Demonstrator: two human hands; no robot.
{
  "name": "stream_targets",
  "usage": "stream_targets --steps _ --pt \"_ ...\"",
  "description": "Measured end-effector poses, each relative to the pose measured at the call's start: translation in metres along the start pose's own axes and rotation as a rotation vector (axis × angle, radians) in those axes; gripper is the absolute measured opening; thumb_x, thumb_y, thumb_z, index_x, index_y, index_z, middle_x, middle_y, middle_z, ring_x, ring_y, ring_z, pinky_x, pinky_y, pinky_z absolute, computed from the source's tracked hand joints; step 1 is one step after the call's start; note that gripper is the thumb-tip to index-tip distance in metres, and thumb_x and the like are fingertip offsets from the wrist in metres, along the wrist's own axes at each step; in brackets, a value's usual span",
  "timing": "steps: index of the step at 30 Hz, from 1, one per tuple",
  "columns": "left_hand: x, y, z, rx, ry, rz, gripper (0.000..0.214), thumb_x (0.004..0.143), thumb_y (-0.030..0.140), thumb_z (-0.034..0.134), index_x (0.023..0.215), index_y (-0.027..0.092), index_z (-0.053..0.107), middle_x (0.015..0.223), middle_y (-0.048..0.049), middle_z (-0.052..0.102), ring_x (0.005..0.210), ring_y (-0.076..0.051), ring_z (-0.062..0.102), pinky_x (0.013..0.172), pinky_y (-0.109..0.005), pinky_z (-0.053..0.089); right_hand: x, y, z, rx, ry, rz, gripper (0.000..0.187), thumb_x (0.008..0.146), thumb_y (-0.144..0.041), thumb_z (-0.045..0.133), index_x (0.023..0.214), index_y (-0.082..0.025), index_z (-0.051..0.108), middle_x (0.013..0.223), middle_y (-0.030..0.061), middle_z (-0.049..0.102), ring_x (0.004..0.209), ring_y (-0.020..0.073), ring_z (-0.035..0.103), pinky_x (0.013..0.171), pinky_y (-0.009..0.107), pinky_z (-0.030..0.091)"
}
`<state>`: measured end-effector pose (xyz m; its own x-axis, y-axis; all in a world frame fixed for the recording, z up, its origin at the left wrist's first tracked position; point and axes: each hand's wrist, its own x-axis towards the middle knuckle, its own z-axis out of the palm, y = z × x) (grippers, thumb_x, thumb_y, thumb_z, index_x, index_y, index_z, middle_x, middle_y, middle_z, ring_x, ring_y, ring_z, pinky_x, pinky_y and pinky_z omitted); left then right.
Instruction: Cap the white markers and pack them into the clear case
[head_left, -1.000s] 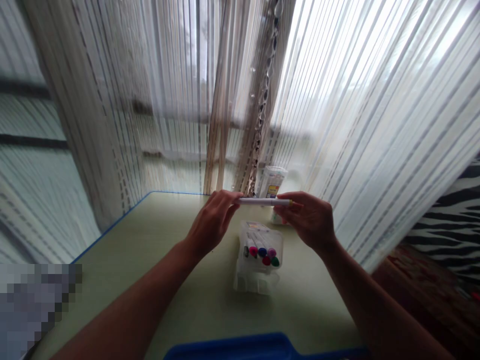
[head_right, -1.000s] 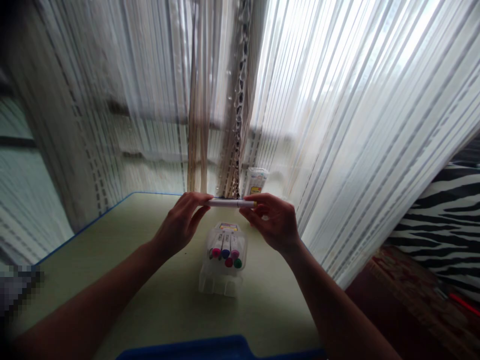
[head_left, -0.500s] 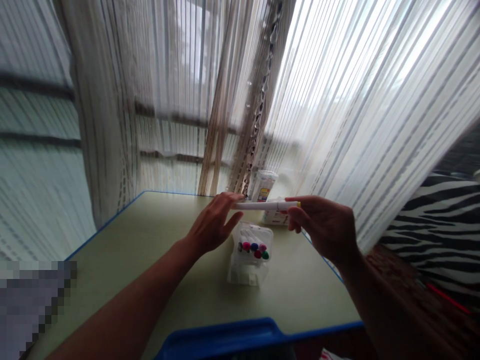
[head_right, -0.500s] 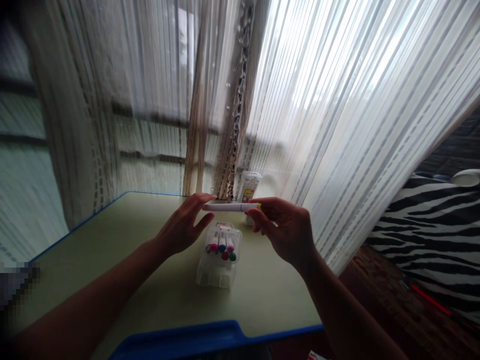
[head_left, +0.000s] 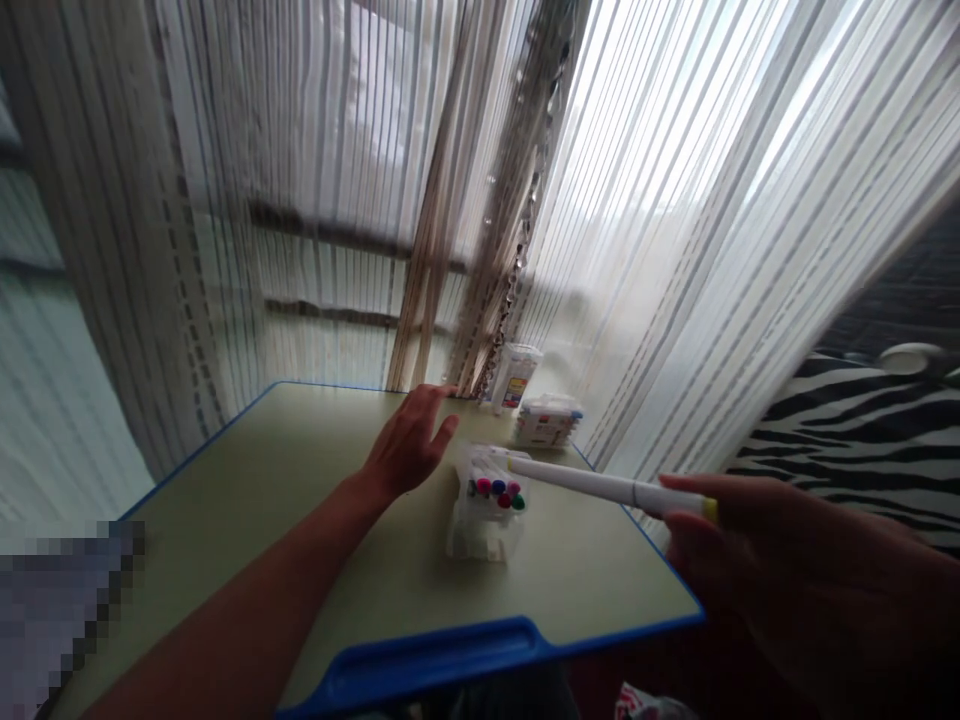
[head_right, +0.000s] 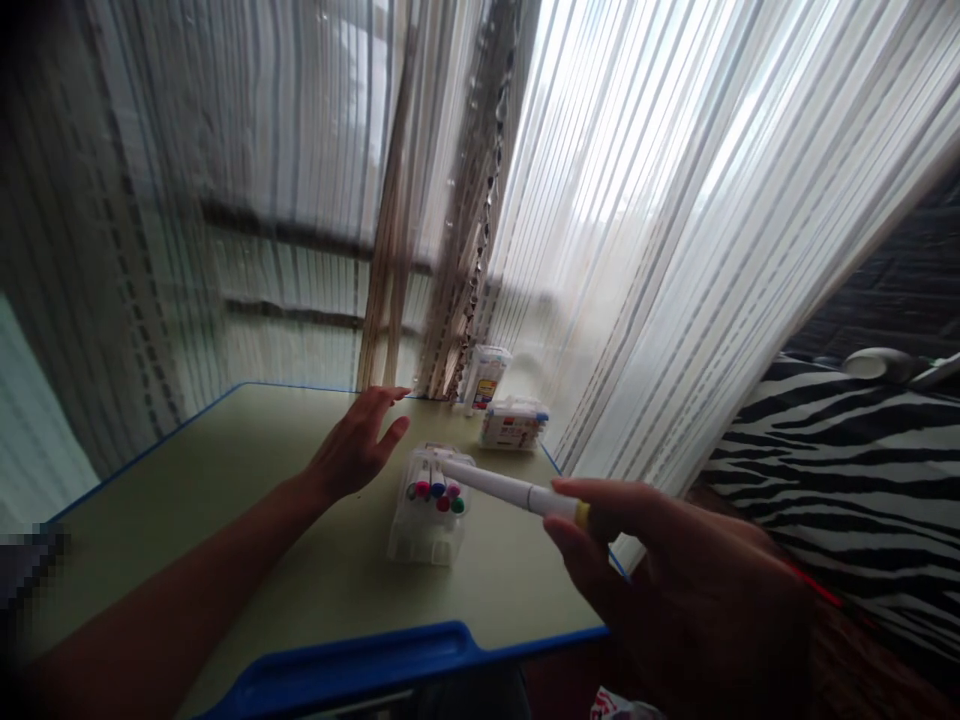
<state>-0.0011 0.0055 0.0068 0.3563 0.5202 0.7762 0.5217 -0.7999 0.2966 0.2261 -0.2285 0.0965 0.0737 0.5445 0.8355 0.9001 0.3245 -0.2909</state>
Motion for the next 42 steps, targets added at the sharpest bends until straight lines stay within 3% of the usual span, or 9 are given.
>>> stream_targets --steps 6,11,21,32,42 --pt "-0.001 -0.003 0.001 0.012 0.000 -0.009 0.033 0.099 0.029 0.043 0.127 0.014 0.053 0.119 -0.0147 0.061 0.117 -0.029 0.058 0.105 -0.048 0.047 -0.001 -0.007 0.022 0.020 -0.076 -0.136 0.012 0.086 -0.032 0.074 0.095 -0.025 0.077 0.056 -0.0060 0.065 0.041 0.0082 0.057 0.049 0.017 0.052" --pt "-0.001 -0.003 0.001 0.015 -0.007 -0.014 0.033 0.099 0.029 0.045 0.127 0.015 0.052 0.119 -0.0136 0.061 0.116 -0.028 0.058 0.104 -0.048 0.047 0.001 -0.002 0.050 0.030 -0.133 -0.276 0.009 0.088 -0.024 0.072 0.097 -0.022 0.073 0.062 -0.0042 0.069 0.045 0.0089 0.060 0.049 0.018 0.051" --pt "-0.001 -0.003 0.001 0.021 -0.024 -0.022 0.032 0.098 0.027 0.046 0.127 0.014 0.053 0.117 -0.0140 0.061 0.113 -0.028 0.058 0.102 -0.048 0.048 0.002 0.002 0.097 0.012 -0.257 -0.300 0.011 0.091 -0.020 0.066 0.096 -0.013 0.073 0.072 0.0030 0.072 0.052 0.0133 0.062 0.053 0.025 0.048" --pt "-0.001 -0.001 0.003 0.039 -0.032 -0.011 0.032 0.098 0.027 0.046 0.127 0.016 0.052 0.117 -0.0131 0.060 0.113 -0.028 0.058 0.102 -0.047 0.048 -0.003 0.009 0.108 -0.020 -0.315 -0.257 0.009 0.092 -0.019 0.065 0.096 -0.016 0.072 0.079 0.0031 0.071 0.054 0.0135 0.059 0.057 0.027 0.046" --pt "-0.001 -0.003 0.003 0.037 -0.032 0.004 0.032 0.098 0.027 0.046 0.128 0.016 0.052 0.117 -0.0133 0.061 0.112 -0.027 0.060 0.101 -0.047 0.049 -0.004 0.010 0.094 -0.012 -0.233 -0.268 0.012 0.092 -0.026 0.067 0.099 -0.018 0.072 0.071 0.0011 0.070 0.049 0.0121 0.058 0.053 0.025 0.047"
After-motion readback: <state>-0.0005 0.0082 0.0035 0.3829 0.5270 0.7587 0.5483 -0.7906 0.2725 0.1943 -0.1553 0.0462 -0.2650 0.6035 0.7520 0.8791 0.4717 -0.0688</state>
